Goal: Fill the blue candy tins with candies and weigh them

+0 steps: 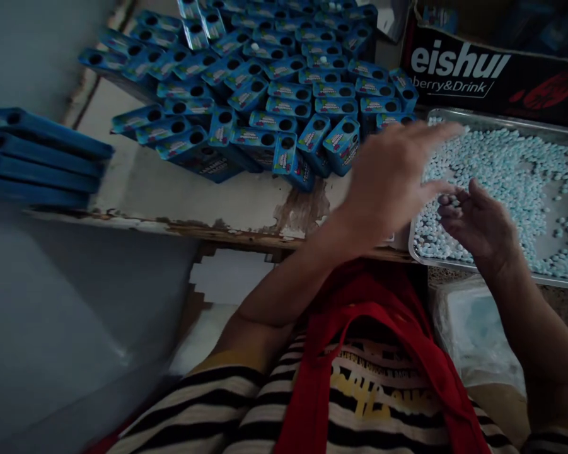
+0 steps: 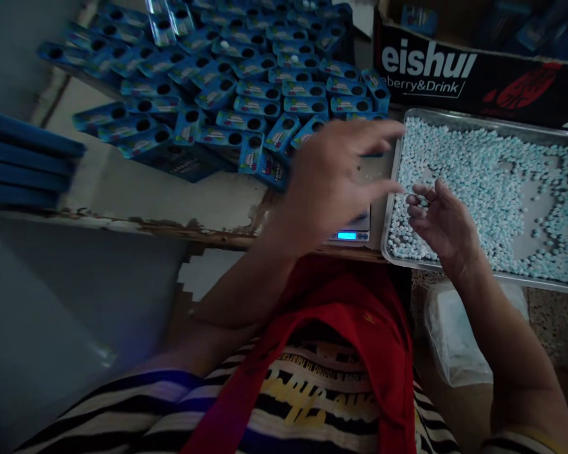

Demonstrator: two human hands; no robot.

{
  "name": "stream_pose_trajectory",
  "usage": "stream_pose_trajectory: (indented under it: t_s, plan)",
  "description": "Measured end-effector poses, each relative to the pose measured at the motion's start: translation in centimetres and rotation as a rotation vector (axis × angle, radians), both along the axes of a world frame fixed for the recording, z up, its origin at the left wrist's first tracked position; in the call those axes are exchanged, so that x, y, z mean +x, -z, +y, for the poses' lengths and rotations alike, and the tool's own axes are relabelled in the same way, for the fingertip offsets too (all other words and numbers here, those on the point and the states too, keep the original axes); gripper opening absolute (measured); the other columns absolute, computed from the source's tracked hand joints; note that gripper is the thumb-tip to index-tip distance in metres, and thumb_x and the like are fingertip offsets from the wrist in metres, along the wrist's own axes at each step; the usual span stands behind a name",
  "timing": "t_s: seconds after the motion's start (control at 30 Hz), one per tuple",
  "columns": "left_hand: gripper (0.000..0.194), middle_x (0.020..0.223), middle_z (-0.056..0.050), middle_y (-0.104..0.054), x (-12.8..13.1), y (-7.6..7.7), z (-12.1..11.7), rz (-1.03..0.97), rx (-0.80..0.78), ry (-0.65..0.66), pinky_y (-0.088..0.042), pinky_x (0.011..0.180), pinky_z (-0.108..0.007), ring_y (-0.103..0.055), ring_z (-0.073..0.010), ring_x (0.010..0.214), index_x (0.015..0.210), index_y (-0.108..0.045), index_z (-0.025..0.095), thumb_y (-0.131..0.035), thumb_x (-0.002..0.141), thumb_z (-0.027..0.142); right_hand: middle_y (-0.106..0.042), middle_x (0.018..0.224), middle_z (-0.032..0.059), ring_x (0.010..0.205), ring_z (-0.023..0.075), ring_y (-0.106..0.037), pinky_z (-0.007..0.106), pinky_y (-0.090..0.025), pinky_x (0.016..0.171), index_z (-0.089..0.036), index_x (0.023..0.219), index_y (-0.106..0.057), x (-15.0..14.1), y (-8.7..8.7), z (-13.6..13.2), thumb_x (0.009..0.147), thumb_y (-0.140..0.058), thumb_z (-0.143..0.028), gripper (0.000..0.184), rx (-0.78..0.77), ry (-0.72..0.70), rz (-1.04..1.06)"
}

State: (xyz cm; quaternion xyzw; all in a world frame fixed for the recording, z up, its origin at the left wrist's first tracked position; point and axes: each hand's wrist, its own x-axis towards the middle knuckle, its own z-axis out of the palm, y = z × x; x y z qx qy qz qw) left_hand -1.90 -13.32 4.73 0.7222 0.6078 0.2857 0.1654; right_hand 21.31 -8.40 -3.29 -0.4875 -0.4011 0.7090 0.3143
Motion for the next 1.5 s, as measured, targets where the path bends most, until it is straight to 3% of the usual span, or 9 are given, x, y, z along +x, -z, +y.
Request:
stream_pose_trajectory:
  t_s: [0.2, 0.37, 0.5, 0.73, 0.83, 0.97, 1.17, 1.3, 1.5]
  plan:
    - [0.042, 0.125, -0.004, -0.079, -9.1, 4.8, -3.0, -0.008, 0.168, -0.154, -0.059, 0.113, -0.052, -0.074, -0.0298, 0.122, 0.13, -0.077, 0.03, -0.094, 0.093, 0.034, -0.057, 0.074, -0.0017, 0.056, 0.0114, -0.042, 0.022, -0.032, 0.043, -0.027, 0.087, -0.071, 4.6, 2.8, 2.7, 0.087, -0.089, -0.046, 0.027, 0.146, 0.214, -0.151]
    - [0.095, 0.145, -0.012, -0.071, -7.0, 7.6, -2.7, 0.074, 0.107, 0.039, -0.051, 0.123, -0.054, -0.066, -0.0369, 0.138, 0.153, -0.062, 0.022, -0.109, 0.072, 0.039, -0.06, 0.077, -0.0024, 0.058, 0.0096, -0.045, 0.02, -0.034, 0.047, -0.027, 0.089, -0.069, 3.7, 2.7, 3.3, 0.087, -0.088, -0.04, 0.023, 0.012, 0.178, -0.052]
    - [0.105, 0.149, -0.014, -0.069, -4.9, 8.6, -1.1, 0.088, 0.095, 0.096, -0.05, 0.123, -0.056, -0.063, -0.0413, 0.141, 0.154, -0.06, 0.023, -0.112, 0.065, 0.039, -0.053, 0.07, -0.003, 0.056, 0.0117, -0.041, 0.023, -0.028, 0.046, -0.027, 0.079, -0.059, 2.1, 1.7, 2.7, 0.09, -0.087, -0.052, 0.039, 0.025, 0.087, -0.137]
    - [0.036, 0.139, -0.011, -0.079, -4.2, 7.9, -2.3, 0.104, -0.054, 0.176, -0.063, 0.111, -0.045, -0.074, -0.0324, 0.133, 0.135, -0.074, 0.021, -0.081, 0.1, 0.02, -0.042, 0.06, -0.0077, 0.051, 0.0099, -0.022, 0.023, -0.018, 0.041, -0.027, 0.098, -0.079, -0.5, 0.5, 3.3, 0.077, -0.093, -0.036, 0.027, 0.051, 0.016, -0.128]
    - [0.043, 0.138, -0.007, -0.081, -10.6, 6.0, -5.8, -0.005, 0.085, 0.032, -0.064, 0.111, -0.041, -0.077, -0.0272, 0.128, 0.137, -0.072, 0.023, -0.087, 0.097, 0.022, -0.059, 0.073, -0.0017, 0.052, 0.0094, -0.028, 0.025, -0.016, 0.04, -0.026, 0.103, -0.084, -3.1, 0.8, 3.5, 0.069, -0.091, -0.027, 0.034, 0.089, -0.054, -0.121]
    - [0.049, 0.12, 0.002, -0.082, -26.6, 2.6, -10.4, 0.013, 0.273, -0.412, -0.066, 0.098, -0.042, -0.075, -0.0231, 0.106, 0.133, -0.074, 0.026, -0.095, 0.089, 0.032, -0.038, 0.062, -0.0049, 0.051, 0.0117, -0.025, 0.028, -0.016, 0.042, -0.026, 0.09, -0.082, -8.4, 0.6, 2.5, 0.079, -0.092, -0.048, 0.026, 0.226, -0.194, -0.116]
    - [0.065, 0.125, 0.006, -0.072, -48.5, 1.6, -6.4, 0.003, 0.267, -0.928, -0.056, 0.115, -0.039, -0.054, -0.0136, 0.105, 0.133, -0.065, 0.022, -0.095, 0.089, 0.058, -0.053, 0.061, -0.0013, 0.056, 0.0186, -0.046, 0.031, -0.031, 0.059, -0.028, 0.116, -0.081, -17.6, -0.6, 2.4, 0.096, -0.077, -0.047, 0.028, 0.982, -0.343, -0.793]
    - [0.089, 0.102, 0.015, -0.067, -54.1, 3.0, -2.5, -0.104, 0.136, -0.803, -0.048, 0.109, -0.034, -0.045, -0.0089, 0.099, 0.11, -0.063, 0.024, -0.1, 0.054, 0.083, -0.046, 0.053, -0.0021, 0.046, 0.0173, -0.036, 0.033, -0.021, 0.058, -0.031, 0.122, -0.077, -18.6, -0.3, 4.5, 0.098, -0.074, -0.03, 0.024, 1.156, -0.429, -1.257]
    - [0.1, 0.071, 0.018, -0.059, -57.7, 6.6, -1.3, -0.086, -0.154, -0.603, -0.046, 0.086, -0.028, -0.039, -0.0039, 0.082, 0.107, -0.07, 0.02, -0.08, 0.049, 0.1, -0.036, 0.049, -0.0039, 0.045, 0.0112, -0.013, 0.032, -0.007, 0.055, -0.034, 0.095, -0.081, -15.7, 2.6, 8.7, 0.083, -0.096, -0.048, 0.024, 1.256, -0.258, -0.772]
